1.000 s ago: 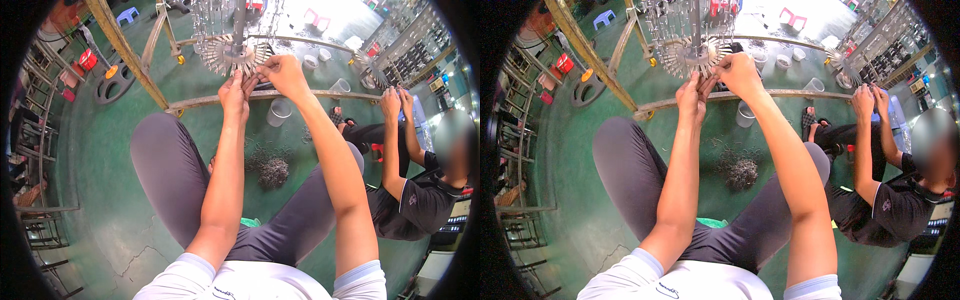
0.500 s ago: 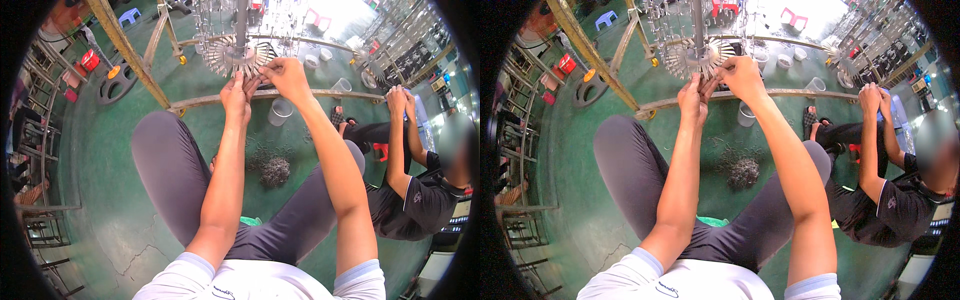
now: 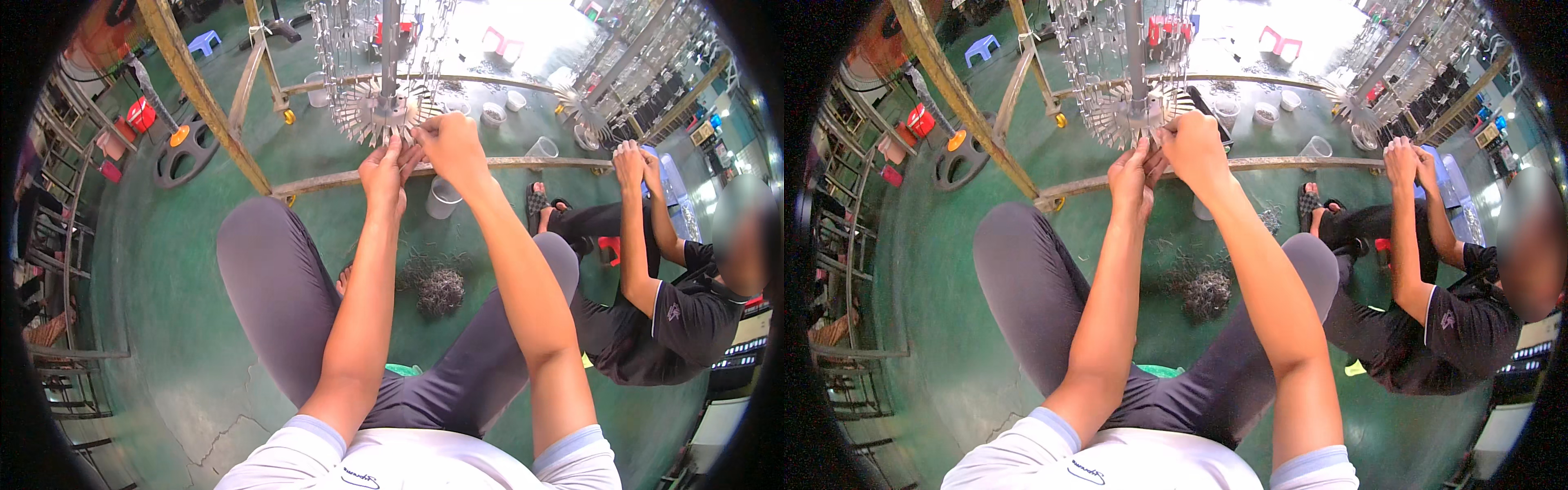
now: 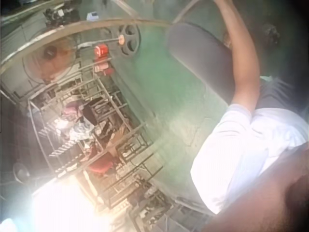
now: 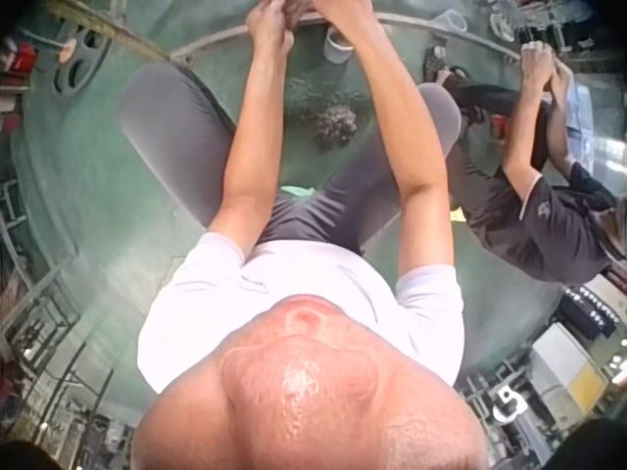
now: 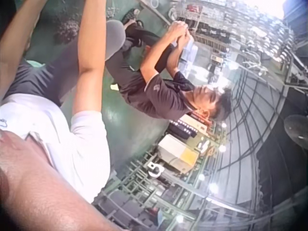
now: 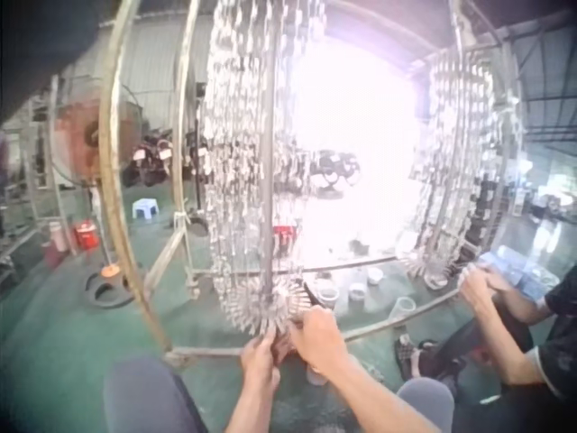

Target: The person attaches small metal hooks onto the slotted disc of a metal rack by hand, repeatedly picking up the hooks and fitting them into the slots.

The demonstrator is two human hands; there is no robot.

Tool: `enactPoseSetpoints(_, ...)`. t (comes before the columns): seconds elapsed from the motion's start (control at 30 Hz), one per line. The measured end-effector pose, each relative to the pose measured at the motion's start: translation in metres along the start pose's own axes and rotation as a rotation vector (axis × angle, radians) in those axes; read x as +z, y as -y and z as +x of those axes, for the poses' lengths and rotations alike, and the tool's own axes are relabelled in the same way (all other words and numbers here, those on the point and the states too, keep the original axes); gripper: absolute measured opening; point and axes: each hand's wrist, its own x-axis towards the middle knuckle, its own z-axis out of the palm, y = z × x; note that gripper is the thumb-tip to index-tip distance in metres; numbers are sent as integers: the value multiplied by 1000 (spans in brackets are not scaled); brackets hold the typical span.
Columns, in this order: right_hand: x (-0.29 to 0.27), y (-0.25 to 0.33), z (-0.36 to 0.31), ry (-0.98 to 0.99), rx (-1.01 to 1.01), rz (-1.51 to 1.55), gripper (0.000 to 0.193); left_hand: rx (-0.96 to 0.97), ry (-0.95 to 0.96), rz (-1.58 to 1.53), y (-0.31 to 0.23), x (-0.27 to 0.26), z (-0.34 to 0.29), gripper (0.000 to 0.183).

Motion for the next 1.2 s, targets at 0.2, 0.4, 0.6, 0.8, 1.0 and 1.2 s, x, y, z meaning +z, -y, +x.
enactPoseSetpoints(0.2,0,2,12,158,264,233,21,-27,-23,20,-3,-2,7,25)
enactPoseSetpoints(0.4,0,5,16,212,237,240,18,37,-31,58,4,-6,14,23)
enactPoseSetpoints(0.6,-15,22,-13,150,243,367,14,12,-33,-32,-1,-9,3,22)
enactPoseSetpoints(0.8,-9,14,-49,-54,39,237,17,-100,-135,188,-7,4,-29,19)
enactPoseSetpoints(1.0,-16,21,-59,-25,66,328,16,328,102,522,-42,39,-68,28)
enactPoseSetpoints(1.2,-5,19,-65,-113,52,300,14,364,144,606,-39,22,-62,28)
